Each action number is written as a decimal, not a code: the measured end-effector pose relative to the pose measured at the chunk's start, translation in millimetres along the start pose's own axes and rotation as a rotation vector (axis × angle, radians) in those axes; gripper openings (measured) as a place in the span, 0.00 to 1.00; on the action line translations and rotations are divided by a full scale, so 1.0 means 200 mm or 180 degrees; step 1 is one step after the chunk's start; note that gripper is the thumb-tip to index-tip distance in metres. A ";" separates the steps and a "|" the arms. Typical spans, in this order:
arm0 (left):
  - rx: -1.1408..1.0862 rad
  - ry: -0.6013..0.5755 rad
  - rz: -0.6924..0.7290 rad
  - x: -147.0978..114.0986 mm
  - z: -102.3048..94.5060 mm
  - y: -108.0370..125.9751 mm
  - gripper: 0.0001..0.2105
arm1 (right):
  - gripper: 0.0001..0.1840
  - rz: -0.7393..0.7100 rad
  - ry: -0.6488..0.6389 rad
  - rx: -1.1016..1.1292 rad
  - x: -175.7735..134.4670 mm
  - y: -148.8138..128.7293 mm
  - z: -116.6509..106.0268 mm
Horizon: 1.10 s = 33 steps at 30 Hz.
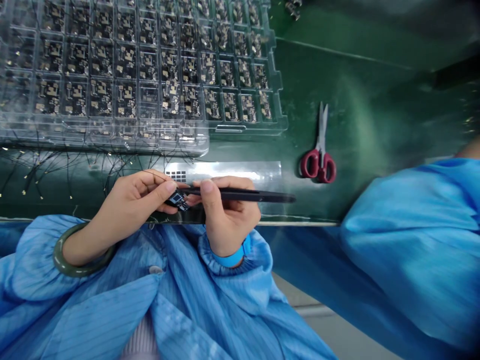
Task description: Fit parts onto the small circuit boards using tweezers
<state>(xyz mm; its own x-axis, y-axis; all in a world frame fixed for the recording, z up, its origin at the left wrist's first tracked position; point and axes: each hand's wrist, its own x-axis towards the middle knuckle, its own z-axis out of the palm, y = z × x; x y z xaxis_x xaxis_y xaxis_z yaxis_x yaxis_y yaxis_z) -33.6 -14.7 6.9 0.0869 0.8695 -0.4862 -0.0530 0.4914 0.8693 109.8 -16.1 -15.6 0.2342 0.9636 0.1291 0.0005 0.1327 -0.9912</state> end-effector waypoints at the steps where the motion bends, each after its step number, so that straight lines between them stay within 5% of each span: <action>1: -0.0022 0.0016 0.0018 0.00 0.00 0.00 0.11 | 0.06 -0.0157 -0.0014 -0.0071 0.00 0.01 0.00; 7: -0.0036 0.0004 0.0099 0.00 0.01 0.00 0.10 | 0.07 -0.1112 -0.0530 -0.0327 0.02 0.02 -0.04; 9: 0.0048 -0.0016 0.0119 -0.01 0.01 0.02 0.10 | 0.02 -0.1184 -0.0420 -0.0265 0.03 0.02 -0.05; 13: 0.0146 0.0198 0.0455 -0.02 0.02 0.03 0.10 | 0.12 -0.0703 -0.0002 -0.0042 0.04 -0.02 -0.08; 18: -0.0093 0.0384 0.0881 -0.01 0.01 -0.01 0.09 | 0.02 -0.0093 -0.1176 -0.0761 0.03 -0.07 -0.08; 23: 0.0087 0.0227 0.1003 -0.03 -0.02 0.00 0.08 | 0.06 0.0305 -0.1497 -0.0779 0.05 -0.10 -0.06; 33: 0.0533 0.0035 0.1256 -0.07 -0.10 0.07 0.02 | 0.04 -0.0191 -0.1988 -0.0815 0.12 -0.19 -0.06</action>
<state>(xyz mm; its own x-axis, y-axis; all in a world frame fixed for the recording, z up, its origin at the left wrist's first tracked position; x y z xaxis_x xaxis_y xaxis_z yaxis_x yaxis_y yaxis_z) -56.3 -18.4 23.4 0.0816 0.9902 -0.1136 0.0824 0.1069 0.9908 127.5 -1.2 24.4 -0.3792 0.9198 0.1014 0.2442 0.2052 -0.9478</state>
